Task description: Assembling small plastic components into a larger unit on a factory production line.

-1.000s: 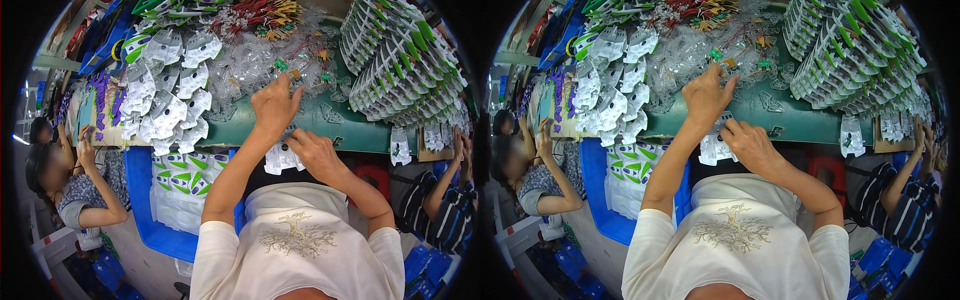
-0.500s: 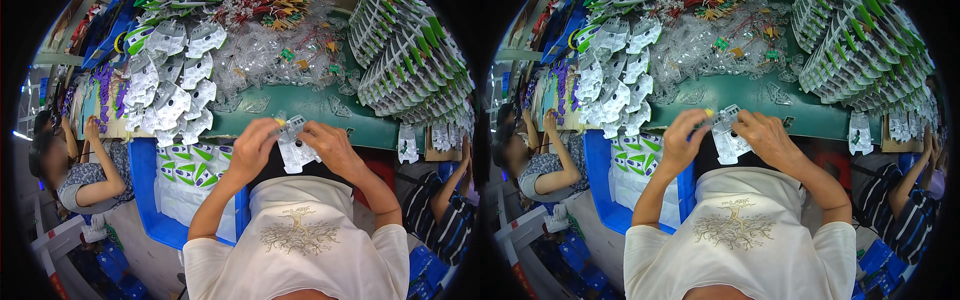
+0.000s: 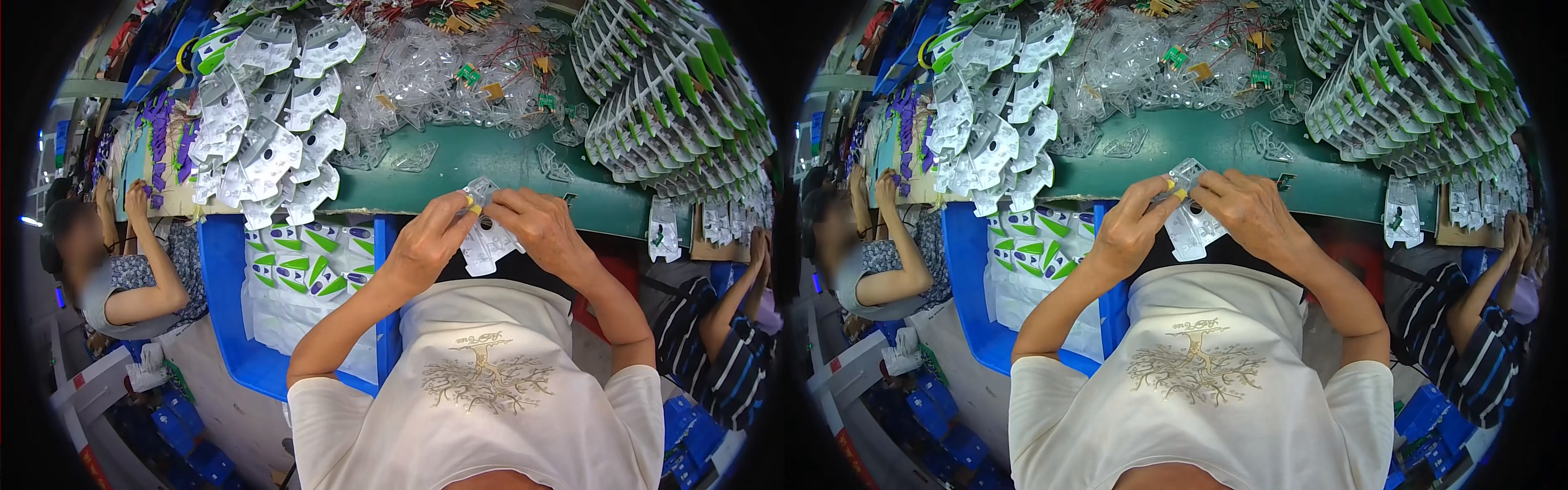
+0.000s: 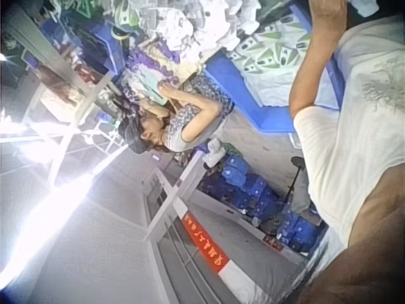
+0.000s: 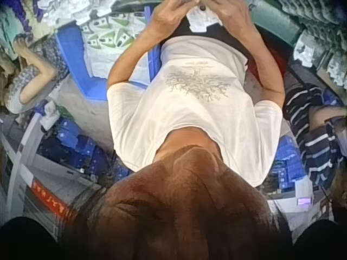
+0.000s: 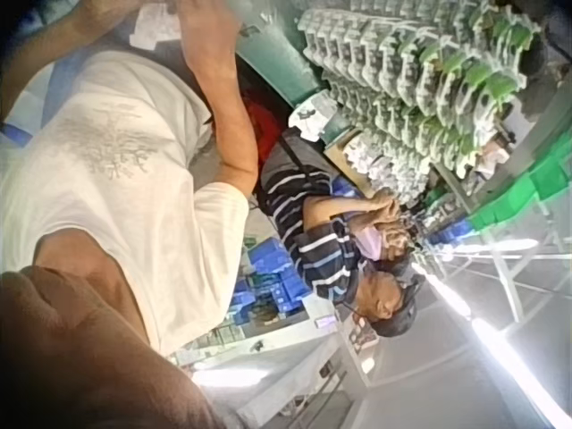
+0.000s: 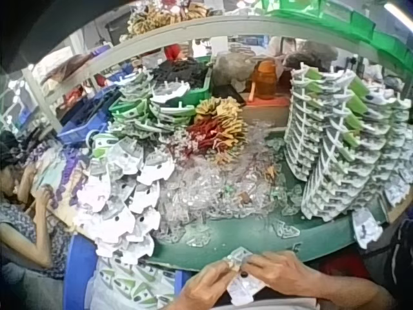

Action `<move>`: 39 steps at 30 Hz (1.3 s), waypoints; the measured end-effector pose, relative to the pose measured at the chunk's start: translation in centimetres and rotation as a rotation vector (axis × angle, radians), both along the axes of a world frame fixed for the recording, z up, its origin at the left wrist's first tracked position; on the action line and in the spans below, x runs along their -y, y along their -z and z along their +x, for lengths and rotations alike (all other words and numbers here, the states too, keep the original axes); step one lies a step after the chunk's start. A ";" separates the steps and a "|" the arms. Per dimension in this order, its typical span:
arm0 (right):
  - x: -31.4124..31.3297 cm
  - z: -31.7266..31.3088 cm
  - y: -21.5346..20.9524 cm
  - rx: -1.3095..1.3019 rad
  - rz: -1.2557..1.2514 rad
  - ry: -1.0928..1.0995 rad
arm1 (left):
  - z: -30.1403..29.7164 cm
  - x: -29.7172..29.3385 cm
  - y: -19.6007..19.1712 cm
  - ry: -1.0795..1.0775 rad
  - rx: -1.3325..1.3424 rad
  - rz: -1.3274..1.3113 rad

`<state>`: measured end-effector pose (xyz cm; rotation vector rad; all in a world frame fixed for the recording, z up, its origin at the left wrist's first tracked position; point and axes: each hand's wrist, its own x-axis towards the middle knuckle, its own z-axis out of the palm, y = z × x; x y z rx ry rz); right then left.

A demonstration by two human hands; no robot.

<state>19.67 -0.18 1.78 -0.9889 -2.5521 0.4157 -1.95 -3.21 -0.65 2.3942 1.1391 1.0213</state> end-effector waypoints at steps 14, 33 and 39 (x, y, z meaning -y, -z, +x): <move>-0.3 0.1 0.3 -0.083 0.008 0.012 | 0.3 -0.5 -0.2 -0.012 -0.082 -0.098; 1.5 0.8 -0.9 -0.200 -0.209 0.189 | 0.7 -0.6 1.9 -0.088 0.174 -0.036; 2.0 0.9 -0.9 -0.139 -0.216 0.201 | 0.5 -1.9 2.0 0.065 0.327 -0.240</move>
